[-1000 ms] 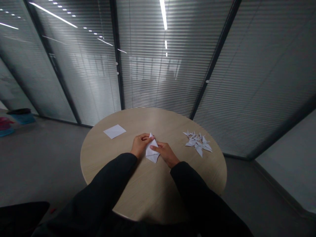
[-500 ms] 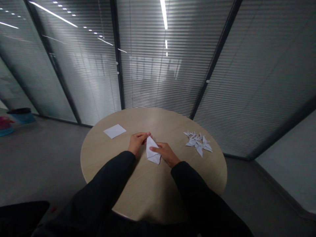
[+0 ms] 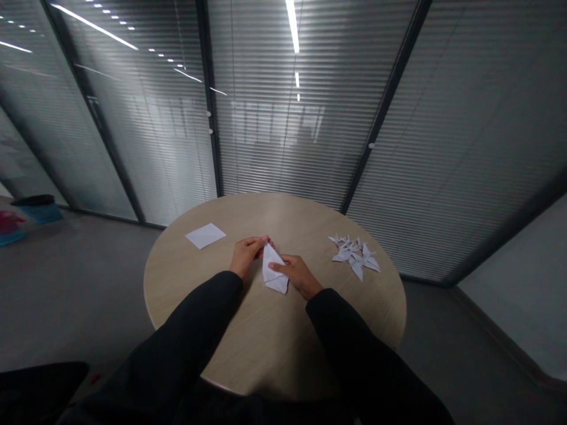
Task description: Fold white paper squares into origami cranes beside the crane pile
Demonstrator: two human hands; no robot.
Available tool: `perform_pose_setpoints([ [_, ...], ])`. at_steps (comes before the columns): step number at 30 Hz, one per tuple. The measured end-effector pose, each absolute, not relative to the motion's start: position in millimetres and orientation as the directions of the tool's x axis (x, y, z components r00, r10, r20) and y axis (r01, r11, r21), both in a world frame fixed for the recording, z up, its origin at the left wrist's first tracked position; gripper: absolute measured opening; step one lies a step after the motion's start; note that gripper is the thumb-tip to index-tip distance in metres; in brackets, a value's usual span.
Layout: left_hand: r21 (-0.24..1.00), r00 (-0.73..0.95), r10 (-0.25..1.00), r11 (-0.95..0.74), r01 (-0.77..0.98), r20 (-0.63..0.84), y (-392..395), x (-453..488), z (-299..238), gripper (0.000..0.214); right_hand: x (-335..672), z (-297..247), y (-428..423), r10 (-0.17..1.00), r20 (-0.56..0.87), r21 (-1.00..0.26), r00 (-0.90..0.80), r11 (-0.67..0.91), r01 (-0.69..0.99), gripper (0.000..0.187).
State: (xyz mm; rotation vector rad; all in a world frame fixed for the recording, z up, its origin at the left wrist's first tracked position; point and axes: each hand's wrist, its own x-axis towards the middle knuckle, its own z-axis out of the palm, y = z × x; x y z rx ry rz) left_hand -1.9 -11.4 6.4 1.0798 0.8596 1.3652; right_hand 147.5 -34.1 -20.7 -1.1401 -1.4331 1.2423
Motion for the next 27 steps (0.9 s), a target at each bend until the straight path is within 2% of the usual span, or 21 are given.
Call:
perform_pose_setpoints([
  [8,0.967,0.108,0.983,-0.122,-0.225,0.149,-7.5,-0.3,-1.4,0.035,147.0,-21.9,-34.3,0.98,0.064,-0.994,-0.19,0.08,0.076,0.037],
  [20,0.963,0.115,0.982,-0.117,-0.244,0.148,-12.8,-1.0,4.1,0.035,147.9,-18.3,-35.2,0.979,0.049,-0.996,-0.197,0.063,0.066,0.038],
  [27,0.956,0.061,0.99,-0.102,-0.273,0.123,-10.6,-1.0,4.7,0.033,147.5,-20.0,-35.4,0.974,0.027,-0.996,-0.226,0.046,0.076,0.036],
])
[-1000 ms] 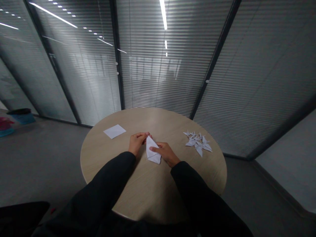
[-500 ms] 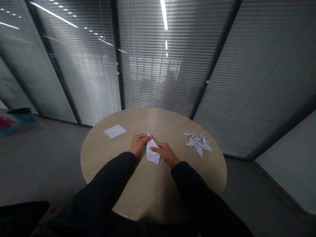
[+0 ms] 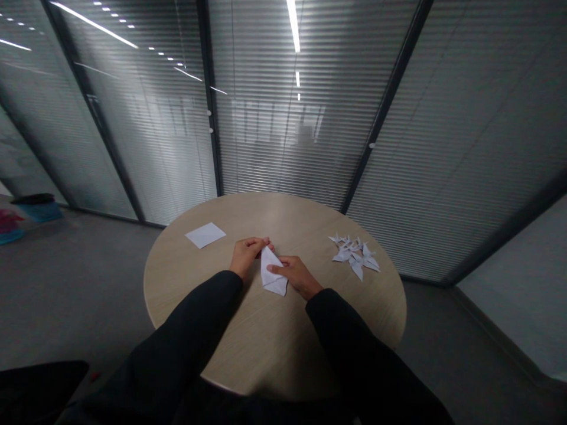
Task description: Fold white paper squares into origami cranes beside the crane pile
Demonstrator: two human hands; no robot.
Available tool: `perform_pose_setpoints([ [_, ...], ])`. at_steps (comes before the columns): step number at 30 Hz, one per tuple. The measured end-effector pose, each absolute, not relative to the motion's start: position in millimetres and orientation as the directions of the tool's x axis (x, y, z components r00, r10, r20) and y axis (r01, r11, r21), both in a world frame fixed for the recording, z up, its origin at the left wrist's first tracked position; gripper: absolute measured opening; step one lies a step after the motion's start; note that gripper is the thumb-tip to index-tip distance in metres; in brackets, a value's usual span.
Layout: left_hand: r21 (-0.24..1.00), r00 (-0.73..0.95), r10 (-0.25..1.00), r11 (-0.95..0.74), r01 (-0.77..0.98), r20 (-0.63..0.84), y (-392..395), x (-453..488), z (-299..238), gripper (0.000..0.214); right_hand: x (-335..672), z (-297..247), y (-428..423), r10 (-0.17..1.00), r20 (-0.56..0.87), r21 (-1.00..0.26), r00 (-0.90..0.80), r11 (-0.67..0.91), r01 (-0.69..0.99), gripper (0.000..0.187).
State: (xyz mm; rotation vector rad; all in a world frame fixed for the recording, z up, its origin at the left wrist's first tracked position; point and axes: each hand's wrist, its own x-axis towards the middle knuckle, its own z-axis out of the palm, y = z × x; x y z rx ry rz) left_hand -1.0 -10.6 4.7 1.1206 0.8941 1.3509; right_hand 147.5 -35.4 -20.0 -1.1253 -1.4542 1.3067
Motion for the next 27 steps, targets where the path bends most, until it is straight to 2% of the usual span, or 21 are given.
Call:
perform_pose_setpoints([
  [12,0.978,0.049,0.992,-0.106,-0.179,0.116,-6.9,-6.6,6.4,0.038,149.2,-19.6,-34.9,0.974,0.042,-0.994,-0.225,0.064,0.09,0.035],
  [20,0.97,0.001,0.977,-0.21,-0.119,0.211,-4.3,-7.1,1.5,0.038,149.6,-19.4,-34.8,0.973,0.035,-0.993,-0.229,0.059,0.098,0.037],
  [27,0.962,-0.011,0.975,-0.221,-0.158,0.222,-6.0,-6.2,1.3,0.042,148.2,-15.4,-37.2,0.97,0.022,-0.995,-0.244,0.046,0.091,0.038],
])
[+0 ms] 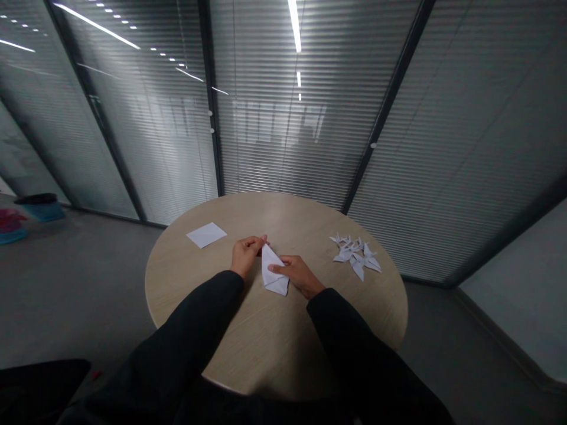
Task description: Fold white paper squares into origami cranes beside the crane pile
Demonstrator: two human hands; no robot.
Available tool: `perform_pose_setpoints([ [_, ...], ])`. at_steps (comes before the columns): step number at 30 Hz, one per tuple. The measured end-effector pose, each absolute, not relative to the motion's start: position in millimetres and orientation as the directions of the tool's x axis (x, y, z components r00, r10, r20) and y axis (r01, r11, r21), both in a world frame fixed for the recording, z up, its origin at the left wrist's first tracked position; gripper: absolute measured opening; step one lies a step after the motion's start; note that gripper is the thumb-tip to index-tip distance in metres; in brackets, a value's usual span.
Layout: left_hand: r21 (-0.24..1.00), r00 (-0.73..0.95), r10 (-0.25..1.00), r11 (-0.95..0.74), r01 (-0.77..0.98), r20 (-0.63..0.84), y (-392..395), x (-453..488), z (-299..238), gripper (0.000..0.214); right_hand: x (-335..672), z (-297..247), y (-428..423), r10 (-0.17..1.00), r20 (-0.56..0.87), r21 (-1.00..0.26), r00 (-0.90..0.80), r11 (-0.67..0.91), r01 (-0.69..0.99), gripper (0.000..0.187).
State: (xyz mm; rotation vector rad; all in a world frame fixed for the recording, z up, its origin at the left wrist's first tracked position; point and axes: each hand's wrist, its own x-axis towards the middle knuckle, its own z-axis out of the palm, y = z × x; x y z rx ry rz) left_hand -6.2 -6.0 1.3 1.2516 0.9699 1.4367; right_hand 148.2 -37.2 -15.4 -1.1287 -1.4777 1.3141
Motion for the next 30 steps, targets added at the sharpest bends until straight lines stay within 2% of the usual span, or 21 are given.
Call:
perform_pose_setpoints([
  [6,0.978,0.117,0.987,-0.083,-0.189,0.107,-8.2,-4.5,5.0,0.062,149.1,-16.9,-35.7,0.977,0.0,-0.997,-0.214,0.015,0.072,0.038],
  [10,0.985,0.173,0.977,-0.101,-0.143,0.125,-8.1,-3.2,3.0,0.054,150.3,-20.4,-33.8,0.977,0.019,-0.996,-0.212,0.037,0.08,0.036],
  [15,0.982,0.165,0.977,-0.111,-0.155,0.136,-6.5,-3.4,0.6,0.046,150.3,-18.6,-35.8,0.971,0.03,-0.996,-0.238,0.05,0.078,0.038],
  [30,0.973,0.101,0.976,-0.178,-0.15,0.194,-8.3,-1.4,0.4,0.043,149.6,-17.5,-36.8,0.966,0.037,-0.995,-0.256,0.06,0.083,0.038],
])
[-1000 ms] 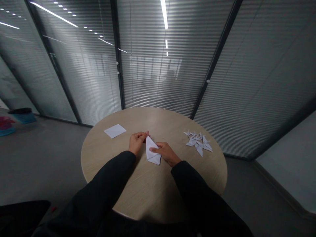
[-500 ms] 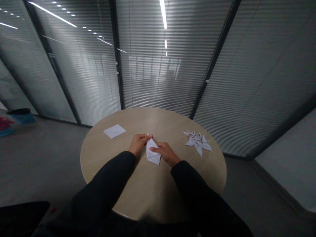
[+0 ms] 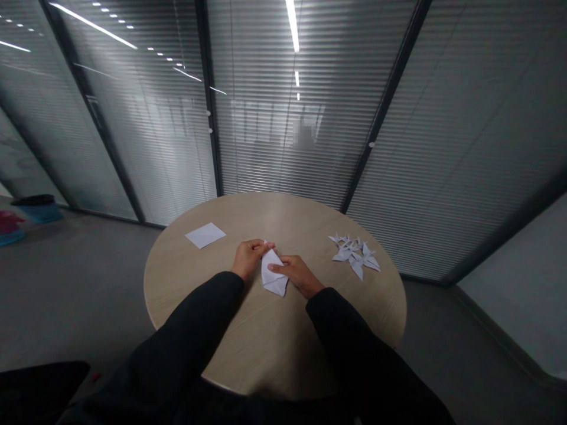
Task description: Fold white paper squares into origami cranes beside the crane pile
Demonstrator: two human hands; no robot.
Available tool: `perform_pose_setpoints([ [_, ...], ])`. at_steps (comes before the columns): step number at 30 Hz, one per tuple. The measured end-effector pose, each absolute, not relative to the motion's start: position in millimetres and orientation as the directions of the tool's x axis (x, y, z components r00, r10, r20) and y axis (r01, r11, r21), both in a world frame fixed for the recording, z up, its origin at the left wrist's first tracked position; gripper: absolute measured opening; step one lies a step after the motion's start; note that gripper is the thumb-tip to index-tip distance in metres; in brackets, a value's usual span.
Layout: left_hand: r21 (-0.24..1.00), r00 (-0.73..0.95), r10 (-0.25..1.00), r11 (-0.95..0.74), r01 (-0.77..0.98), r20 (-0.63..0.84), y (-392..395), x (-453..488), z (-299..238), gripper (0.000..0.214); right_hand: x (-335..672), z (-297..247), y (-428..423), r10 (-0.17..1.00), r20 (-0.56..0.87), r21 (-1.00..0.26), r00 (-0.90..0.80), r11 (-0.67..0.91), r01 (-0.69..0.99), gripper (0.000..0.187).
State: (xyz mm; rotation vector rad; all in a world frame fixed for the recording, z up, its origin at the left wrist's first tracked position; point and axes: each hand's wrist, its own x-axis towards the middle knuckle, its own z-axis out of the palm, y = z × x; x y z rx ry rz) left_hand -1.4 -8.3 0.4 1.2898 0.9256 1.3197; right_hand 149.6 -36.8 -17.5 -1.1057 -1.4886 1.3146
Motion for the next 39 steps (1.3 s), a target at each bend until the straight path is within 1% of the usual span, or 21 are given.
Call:
perform_pose_setpoints([
  [4,0.981,0.129,0.978,-0.15,-0.122,0.165,-7,-1,-2,0.043,150,-18,-36,0.97,0.036,-0.994,-0.239,0.06,0.093,0.037],
  [9,0.982,0.147,0.979,-0.116,-0.149,0.138,-6,1,-5,0.041,149,-19,-35,0.97,0.031,-0.995,-0.241,0.053,0.087,0.037],
  [11,0.981,0.14,0.978,-0.137,-0.135,0.155,-5,1,-7,0.04,149,-20,-35,0.969,0.03,-0.994,-0.246,0.054,0.092,0.037],
  [16,0.967,0.095,0.962,-0.255,-0.023,0.256,-3,-1,-8,0.035,149,-18,-36,0.967,0.025,-0.996,-0.253,0.047,0.081,0.037],
  [18,0.961,0.092,0.957,-0.276,-0.003,0.275,-3,-1,-7,0.034,149,-17,-36,0.97,0.016,-0.995,-0.243,0.039,0.087,0.036],
  [21,0.968,0.113,0.962,-0.246,-0.044,0.25,-3,0,-7,0.034,149,-16,-36,0.971,0.008,-0.995,-0.239,0.032,0.098,0.034],
  [25,0.977,0.162,0.971,-0.155,-0.148,0.178,-3,1,-10,0.037,148,-16,-36,0.972,0.012,-0.995,-0.233,0.034,0.09,0.034],
  [27,0.978,0.189,0.969,-0.129,-0.166,0.16,-3,2,-11,0.039,148,-17,-36,0.973,0.019,-0.995,-0.228,0.04,0.09,0.033],
  [30,0.978,0.205,0.965,-0.134,-0.16,0.166,-2,1,-13,0.039,148,-17,-36,0.974,0.014,-0.995,-0.224,0.036,0.092,0.032],
  [34,0.975,0.171,0.964,-0.182,-0.125,0.201,0,1,-16,0.036,148,-18,-34,0.971,0.01,-0.996,-0.238,0.029,0.079,0.032],
  [39,0.967,0.104,0.962,-0.247,-0.058,0.252,0,1,-10,0.034,150,-21,-32,0.969,0.043,-0.993,-0.243,0.069,0.099,0.032],
])
